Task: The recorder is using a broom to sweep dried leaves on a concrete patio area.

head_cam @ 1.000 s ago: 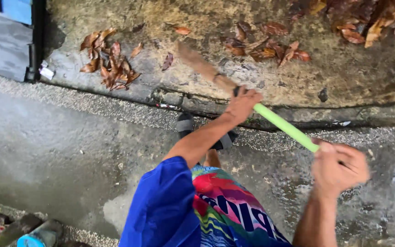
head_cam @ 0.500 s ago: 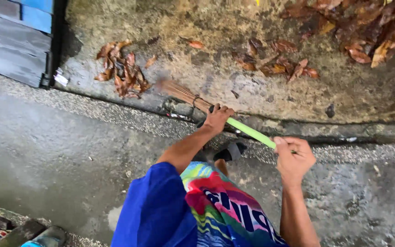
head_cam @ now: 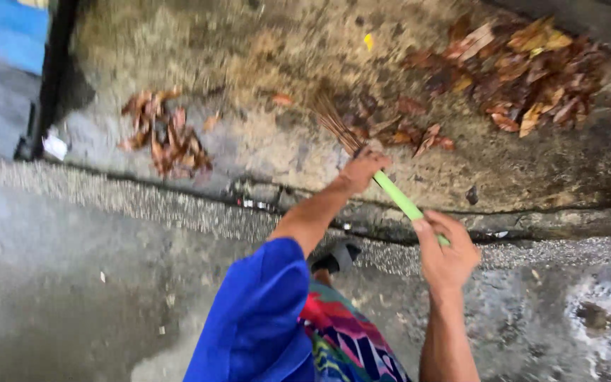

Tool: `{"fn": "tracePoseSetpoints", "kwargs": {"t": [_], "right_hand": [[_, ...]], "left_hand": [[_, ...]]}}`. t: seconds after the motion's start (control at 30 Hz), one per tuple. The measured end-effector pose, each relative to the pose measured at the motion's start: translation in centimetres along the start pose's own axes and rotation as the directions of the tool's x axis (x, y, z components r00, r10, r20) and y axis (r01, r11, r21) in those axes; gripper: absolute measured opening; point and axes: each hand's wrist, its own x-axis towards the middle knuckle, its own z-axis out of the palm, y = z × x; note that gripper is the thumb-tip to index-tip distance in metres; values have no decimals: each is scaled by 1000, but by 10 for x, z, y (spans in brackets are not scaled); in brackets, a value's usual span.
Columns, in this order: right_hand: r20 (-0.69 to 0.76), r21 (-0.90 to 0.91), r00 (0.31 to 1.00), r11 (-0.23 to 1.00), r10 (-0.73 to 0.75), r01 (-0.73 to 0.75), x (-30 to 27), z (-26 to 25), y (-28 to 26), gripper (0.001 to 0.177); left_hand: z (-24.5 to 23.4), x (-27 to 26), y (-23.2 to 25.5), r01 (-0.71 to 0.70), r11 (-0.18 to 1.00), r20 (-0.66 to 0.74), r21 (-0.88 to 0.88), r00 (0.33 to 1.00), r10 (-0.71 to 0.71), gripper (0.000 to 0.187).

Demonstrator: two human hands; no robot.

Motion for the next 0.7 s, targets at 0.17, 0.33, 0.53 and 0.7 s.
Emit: {"fn": "tracePoseSetpoints", "kwargs": {"t": [0.17,0.33,0.53,0.7], "right_hand": [[160,170,967,960,197,-224,-17,43,24,20],[242,206,969,974,40,-92,-24,24,-10,18],[96,516,992,856,-77,17,-16,8,-33,7],[250,205,968,979,-37,-15,-25,77,-26,13]], "left_hand": [[-29,-78,-30,220,965,180,143,953,-244,57],[-48,-120,-29,307,936,99,173,940,-327,72],[-143,-116,50,226,972,-4,-61,974,-226,70],[2,-145,-110,276,938,-99,-210,948,-301,40]]}}
